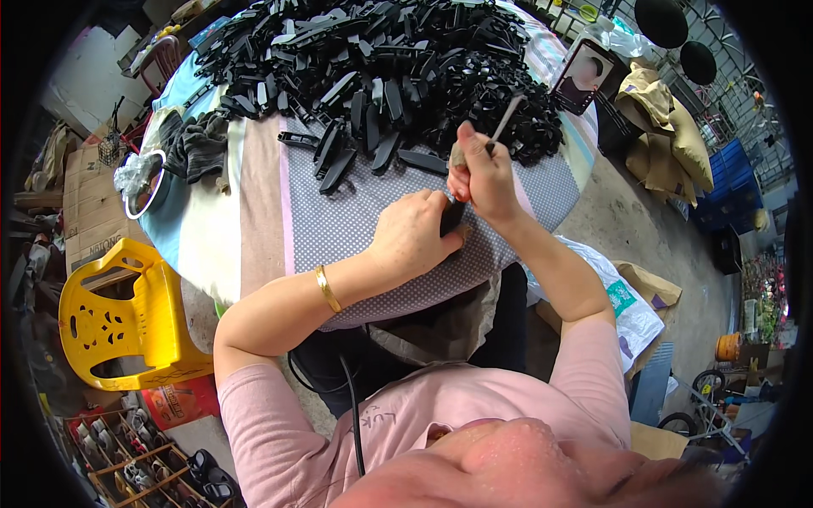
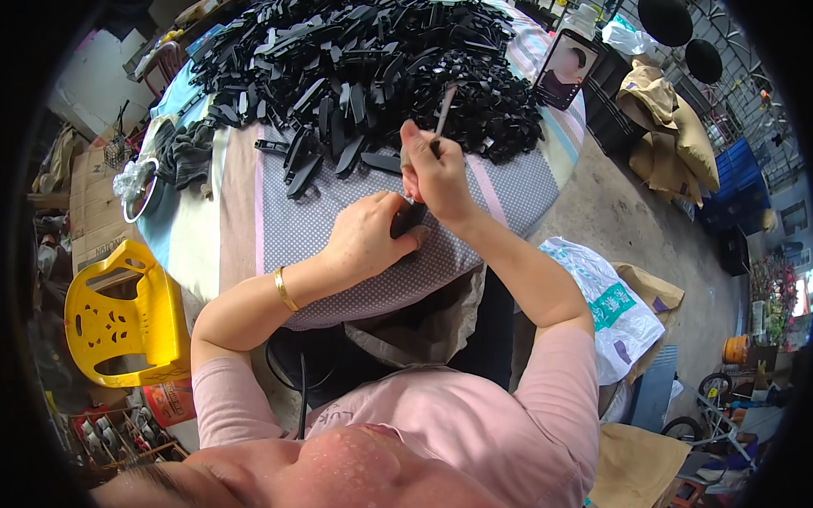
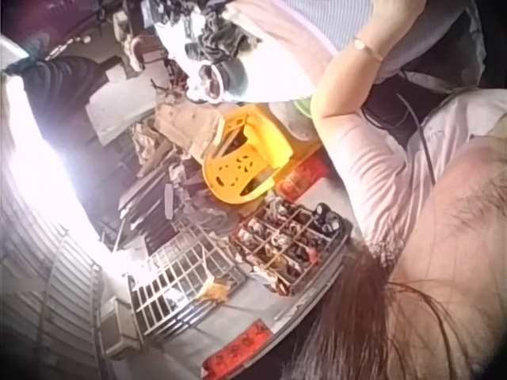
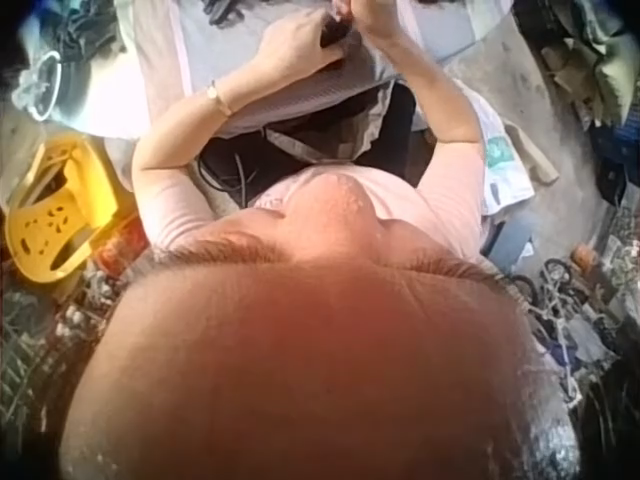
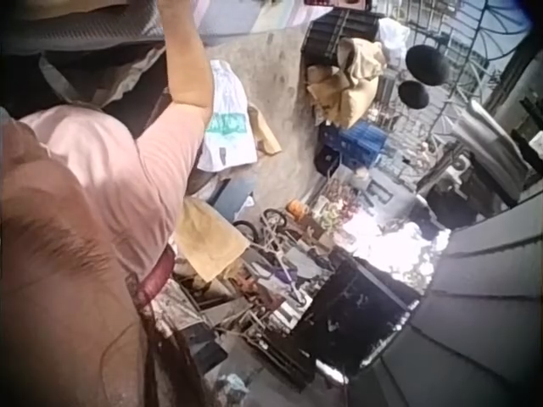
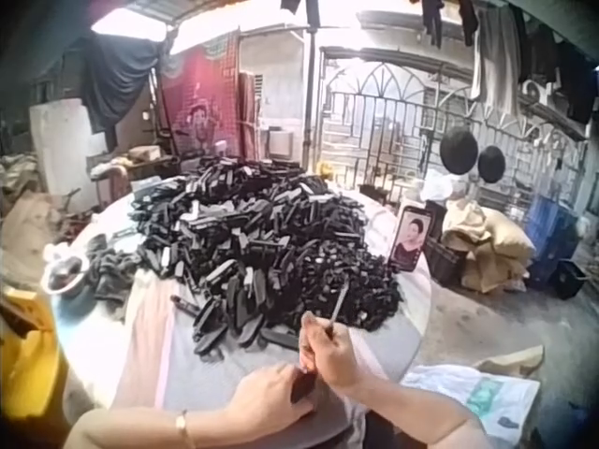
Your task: Assembling small black plastic components by hand and using a small hand tool.
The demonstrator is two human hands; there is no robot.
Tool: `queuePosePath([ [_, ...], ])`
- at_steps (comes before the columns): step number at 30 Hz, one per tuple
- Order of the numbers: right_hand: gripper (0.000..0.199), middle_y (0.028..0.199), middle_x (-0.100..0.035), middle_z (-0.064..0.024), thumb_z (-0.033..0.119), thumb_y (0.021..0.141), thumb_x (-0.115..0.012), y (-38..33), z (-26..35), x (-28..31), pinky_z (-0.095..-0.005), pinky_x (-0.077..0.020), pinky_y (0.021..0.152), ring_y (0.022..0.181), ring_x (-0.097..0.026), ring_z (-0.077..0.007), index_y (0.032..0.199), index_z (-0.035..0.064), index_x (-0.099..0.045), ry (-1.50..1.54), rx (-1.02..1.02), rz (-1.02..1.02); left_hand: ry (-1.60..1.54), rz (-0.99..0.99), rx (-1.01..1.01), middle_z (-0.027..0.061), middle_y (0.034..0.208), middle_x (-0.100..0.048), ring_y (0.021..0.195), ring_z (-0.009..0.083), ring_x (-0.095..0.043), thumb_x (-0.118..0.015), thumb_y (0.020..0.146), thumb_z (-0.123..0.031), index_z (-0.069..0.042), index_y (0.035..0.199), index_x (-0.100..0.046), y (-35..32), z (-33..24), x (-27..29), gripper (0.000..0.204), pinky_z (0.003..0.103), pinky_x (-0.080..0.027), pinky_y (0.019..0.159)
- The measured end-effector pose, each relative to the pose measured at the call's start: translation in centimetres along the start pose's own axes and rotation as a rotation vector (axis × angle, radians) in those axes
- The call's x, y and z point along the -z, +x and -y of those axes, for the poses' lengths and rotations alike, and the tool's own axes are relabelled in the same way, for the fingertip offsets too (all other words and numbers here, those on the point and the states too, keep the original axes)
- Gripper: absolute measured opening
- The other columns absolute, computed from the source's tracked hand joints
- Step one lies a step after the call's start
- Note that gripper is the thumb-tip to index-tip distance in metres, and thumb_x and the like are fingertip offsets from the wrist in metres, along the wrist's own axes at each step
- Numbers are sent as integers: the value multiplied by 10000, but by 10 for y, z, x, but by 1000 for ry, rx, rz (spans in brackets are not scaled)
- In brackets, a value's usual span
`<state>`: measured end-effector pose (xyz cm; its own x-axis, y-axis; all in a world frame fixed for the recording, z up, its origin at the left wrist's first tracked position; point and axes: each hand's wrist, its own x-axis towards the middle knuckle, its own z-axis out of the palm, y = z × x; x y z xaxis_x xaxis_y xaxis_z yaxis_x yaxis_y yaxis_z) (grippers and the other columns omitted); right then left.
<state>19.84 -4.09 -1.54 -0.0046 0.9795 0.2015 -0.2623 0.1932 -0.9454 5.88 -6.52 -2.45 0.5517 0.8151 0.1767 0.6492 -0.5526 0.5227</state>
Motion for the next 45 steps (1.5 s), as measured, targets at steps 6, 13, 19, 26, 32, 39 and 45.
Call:
queuePosePath([
  [6,461,460,-327,8,352,940,-432,-2,-12,3,-241,-299,366,352,-318,-73,571,89,-349,23,-5,-10,1,-5,-38,128,753,-579,705,294,-581,-682,687,-286,1,803,-569,0,2,-2,330,386,-479,643],
  [13,396,470,-324,27,263,913,-486,6,-7,1,-230,-282,362,361,-322,-67,577,83,-377,-45,-44,79,-28,65,-4,142,797,-593,760,309,-600,-677,685,-302,14,840,-570,6,1,4,368,397,-494,669],
  [19,336,489,-350,24,255,917,-481,3,-9,4,-223,-279,367,370,-331,-65,643,71,-419,-56,-54,78,-174,-82,-109,166,923,-597,857,284,-601,-742,640,-387,32,985,-563,40,14,49,572,378,-486,758],
  [26,179,558,-475,-22,187,910,-422,-1,-31,15,-219,-362,359,410,-462,-90,804,45,-442,-260,177,-10,-578,222,-35,143,818,-648,721,207,-648,-639,782,-249,11,1010,-626,78,-24,31,346,304,-530,571],
  [32,186,635,-533,-39,200,934,-392,2,-28,-9,-258,-424,433,520,-524,-121,882,32,-451,544,54,-496,-526,-8,-89,142,719,-647,683,215,-642,-584,805,-268,-6,944,-668,79,-22,22,308,282,-509,594],
  [39,218,666,-480,-51,226,883,-463,-3,21,69,-331,-453,638,606,-486,-158,824,18,-484,945,-117,-339,-711,-20,-91,236,1105,-497,1043,321,-517,-652,753,-448,41,1230,-447,63,2,7,713,364,-430,888],
  [45,180,818,-507,-111,152,925,-439,-29,41,123,-466,-454,907,755,-545,-231,914,-27,-463,996,-195,-607,121,101,-426,280,1331,-320,1203,395,-387,-677,729,-364,2,1243,-445,-17,-12,10,672,414,-344,998],
])
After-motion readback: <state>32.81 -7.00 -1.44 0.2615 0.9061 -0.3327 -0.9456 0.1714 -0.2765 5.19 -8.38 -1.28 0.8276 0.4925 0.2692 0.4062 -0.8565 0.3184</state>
